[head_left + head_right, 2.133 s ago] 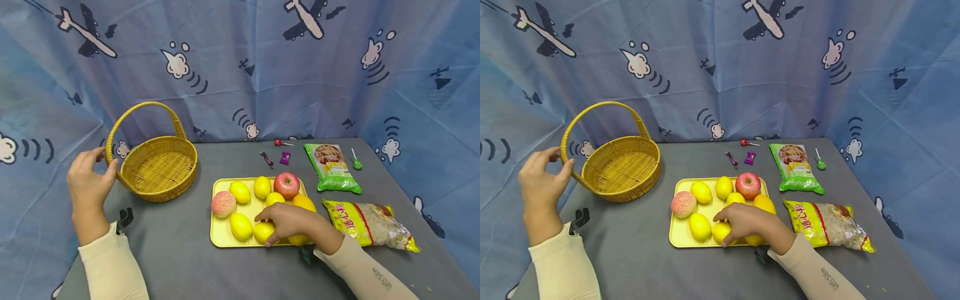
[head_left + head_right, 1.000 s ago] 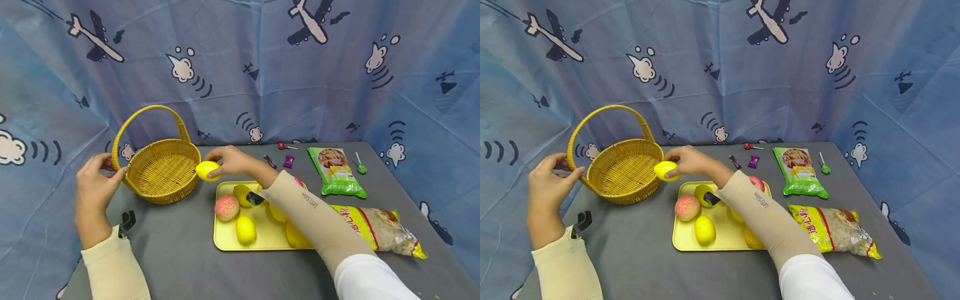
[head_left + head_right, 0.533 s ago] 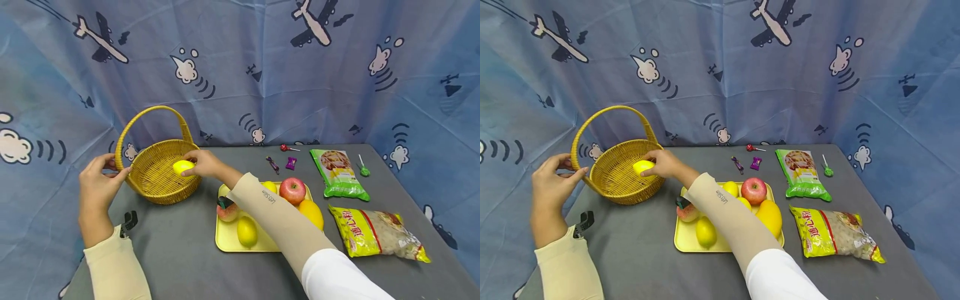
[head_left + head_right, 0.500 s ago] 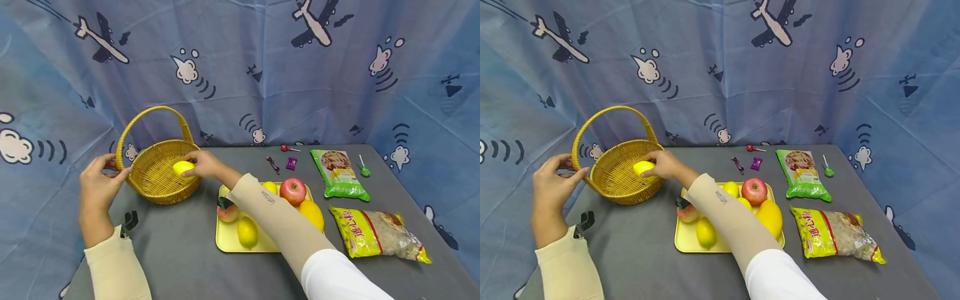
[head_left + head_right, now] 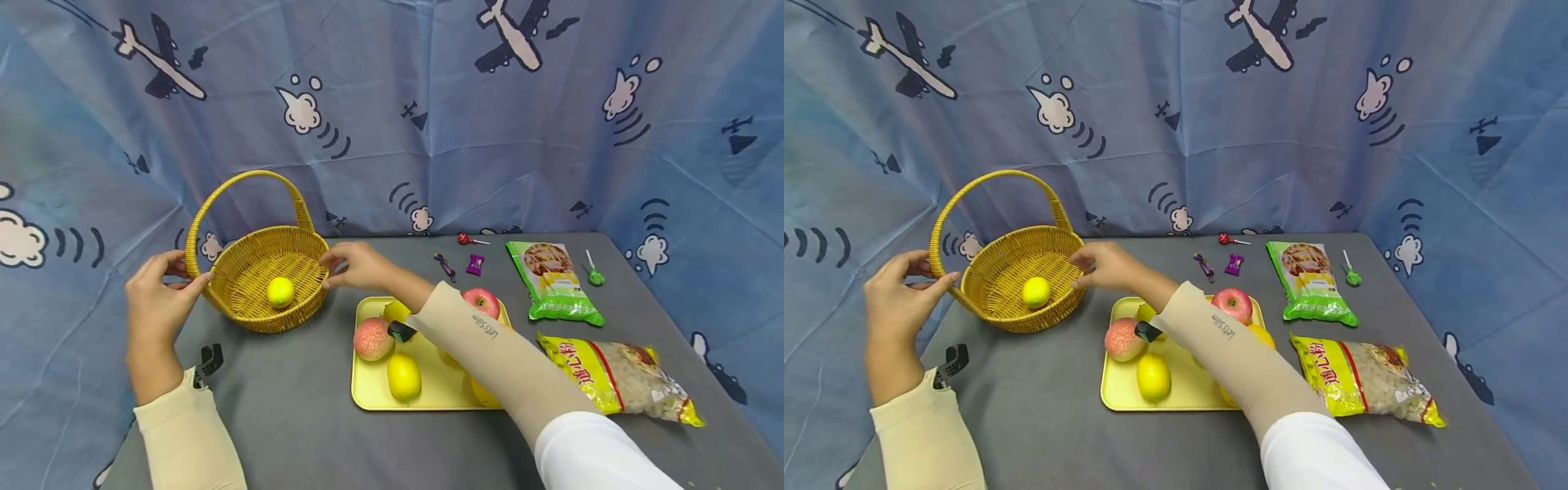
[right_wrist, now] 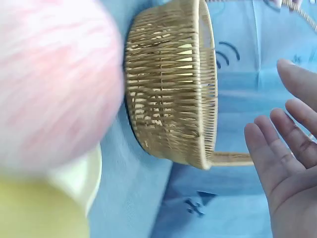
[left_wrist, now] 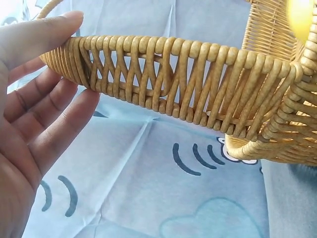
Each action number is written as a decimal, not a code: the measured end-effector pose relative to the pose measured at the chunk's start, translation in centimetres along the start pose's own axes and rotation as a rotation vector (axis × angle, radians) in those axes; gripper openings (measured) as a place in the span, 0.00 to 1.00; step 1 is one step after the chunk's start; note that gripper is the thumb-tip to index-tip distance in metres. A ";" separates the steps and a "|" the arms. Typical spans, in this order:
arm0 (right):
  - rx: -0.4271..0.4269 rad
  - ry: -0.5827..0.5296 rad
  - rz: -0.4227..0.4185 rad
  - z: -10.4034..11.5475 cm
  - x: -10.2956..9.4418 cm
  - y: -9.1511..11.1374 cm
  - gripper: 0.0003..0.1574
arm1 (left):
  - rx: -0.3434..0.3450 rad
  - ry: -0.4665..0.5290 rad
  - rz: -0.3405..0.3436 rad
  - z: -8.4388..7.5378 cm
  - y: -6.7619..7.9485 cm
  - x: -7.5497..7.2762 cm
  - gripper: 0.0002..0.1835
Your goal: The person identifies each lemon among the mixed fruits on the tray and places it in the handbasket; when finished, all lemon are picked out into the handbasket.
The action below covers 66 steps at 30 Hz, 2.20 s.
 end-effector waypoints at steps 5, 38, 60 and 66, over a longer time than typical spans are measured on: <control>-0.039 0.002 0.043 1.2 -1.8 4.2 0.24 | 0.005 -0.007 0.006 -0.1 -0.1 0.0 0.23; 0.295 0.362 0.286 -8.3 0.8 10.8 0.39 | 0.003 0.008 -0.002 -0.1 0.2 0.2 0.23; 0.139 0.238 0.006 -2.3 -0.8 0.1 0.37 | -0.011 -0.002 0.002 0.1 0.2 0.1 0.22; 0.174 0.179 -0.016 -2.2 0.7 -2.7 0.40 | -0.019 -0.015 0.012 0.1 0.4 0.0 0.22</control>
Point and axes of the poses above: each hand's wrist, its own y-axis away from the middle knuckle, its own x-axis out of the palm, z = x × y, the point moved 9 cm from there along -y, towards the middle knuckle, and after that the axes turned 3 degrees about y, right-handed, at the moved point
